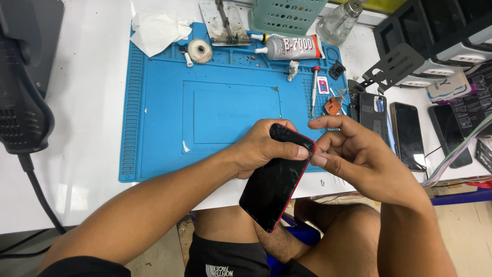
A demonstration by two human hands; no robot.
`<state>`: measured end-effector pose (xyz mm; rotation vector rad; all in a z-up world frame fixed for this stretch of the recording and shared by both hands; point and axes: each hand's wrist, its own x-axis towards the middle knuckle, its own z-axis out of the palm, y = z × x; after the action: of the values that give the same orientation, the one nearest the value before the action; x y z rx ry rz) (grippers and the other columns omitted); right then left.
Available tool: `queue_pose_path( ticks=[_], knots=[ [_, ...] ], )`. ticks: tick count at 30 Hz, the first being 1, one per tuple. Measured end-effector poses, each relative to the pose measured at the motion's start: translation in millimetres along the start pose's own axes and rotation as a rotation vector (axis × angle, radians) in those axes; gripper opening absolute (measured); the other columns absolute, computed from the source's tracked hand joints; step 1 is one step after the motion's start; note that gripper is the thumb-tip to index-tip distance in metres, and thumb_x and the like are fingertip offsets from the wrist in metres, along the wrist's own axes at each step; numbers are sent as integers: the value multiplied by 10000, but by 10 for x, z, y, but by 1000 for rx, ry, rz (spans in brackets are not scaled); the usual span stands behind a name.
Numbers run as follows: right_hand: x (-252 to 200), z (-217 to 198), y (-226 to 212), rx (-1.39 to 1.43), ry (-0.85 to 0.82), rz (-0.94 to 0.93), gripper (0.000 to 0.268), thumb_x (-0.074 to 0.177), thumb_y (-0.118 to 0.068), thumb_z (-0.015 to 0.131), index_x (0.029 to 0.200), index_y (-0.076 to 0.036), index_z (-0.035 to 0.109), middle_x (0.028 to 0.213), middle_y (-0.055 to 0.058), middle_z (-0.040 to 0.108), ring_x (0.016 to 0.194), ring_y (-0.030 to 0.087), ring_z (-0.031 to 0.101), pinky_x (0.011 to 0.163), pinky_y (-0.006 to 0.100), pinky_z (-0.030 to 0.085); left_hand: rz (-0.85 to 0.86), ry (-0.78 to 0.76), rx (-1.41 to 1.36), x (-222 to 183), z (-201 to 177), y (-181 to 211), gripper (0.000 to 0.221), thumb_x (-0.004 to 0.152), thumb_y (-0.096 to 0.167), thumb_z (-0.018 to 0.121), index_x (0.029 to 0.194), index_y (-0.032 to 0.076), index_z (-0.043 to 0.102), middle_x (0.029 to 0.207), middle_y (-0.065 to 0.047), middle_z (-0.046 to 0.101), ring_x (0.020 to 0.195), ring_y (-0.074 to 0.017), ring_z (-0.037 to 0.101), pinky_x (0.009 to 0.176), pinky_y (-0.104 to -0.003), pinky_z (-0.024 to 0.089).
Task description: Repairing a mobile phone by inspecting the screen and using tools on a workbench
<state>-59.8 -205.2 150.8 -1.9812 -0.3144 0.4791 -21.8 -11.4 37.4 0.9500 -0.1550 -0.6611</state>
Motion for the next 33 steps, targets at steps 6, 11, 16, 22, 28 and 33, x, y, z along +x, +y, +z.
queue_pose_path(
  ticks=[6, 11, 16, 22, 28, 33],
  knots=[
    [-5, -7, 69, 40, -13, -45, 449, 924, -72, 690, 1358, -71, 570, 799, 43, 682, 759, 91, 632, 720, 248, 518, -43, -65, -1, -31, 5, 53, 388, 612, 281, 866, 807, 106, 579, 638, -27, 609, 533, -122, 555, 456, -259, 421],
    [-22, 55, 140, 30, 76, -66, 403, 900, -77, 720, 1285, -26, 616, 843, 66, 712, 778, 106, 676, 704, 224, 541, -20, -70, -16, -26, -11, 44, 385, 614, 265, 871, 785, 122, 556, 628, -9, 573, 536, -114, 535, 466, -254, 416],
    [-28, 106, 249, 74, 103, -136, 316, 885, -37, 739, 1188, 9, 661, 922, 83, 724, 817, 103, 699, 722, 196, 552, -14, -119, -38, -36, -20, 57, 343, 641, 237, 853, 749, 125, 547, 611, 2, 552, 521, -104, 511, 454, -244, 397],
    [-53, 229, 186, 143, 147, -150, 288, 873, -53, 760, 1141, 17, 681, 847, 69, 720, 732, 79, 668, 625, 177, 523, -86, -239, -80, -44, -51, 64, 363, 646, 226, 826, 721, 150, 479, 603, 7, 478, 511, -97, 455, 425, -239, 344],
    [-37, 274, 83, 140, 161, -147, 243, 915, -72, 740, 1146, -22, 684, 844, 42, 712, 662, 23, 580, 566, 161, 450, -213, -315, -212, -4, -104, -7, 433, 663, 199, 849, 800, 118, 446, 643, -93, 517, 478, -238, 569, 418, -353, 497],
    [-19, 322, 101, 184, 153, -143, 262, 952, -79, 683, 1207, -22, 661, 1110, 94, 734, 884, 87, 672, 718, 215, 541, -80, -301, -266, 48, -139, -124, 409, 679, 279, 883, 873, 114, 563, 749, 9, 563, 727, -149, 613, 721, -303, 518]
  ],
)
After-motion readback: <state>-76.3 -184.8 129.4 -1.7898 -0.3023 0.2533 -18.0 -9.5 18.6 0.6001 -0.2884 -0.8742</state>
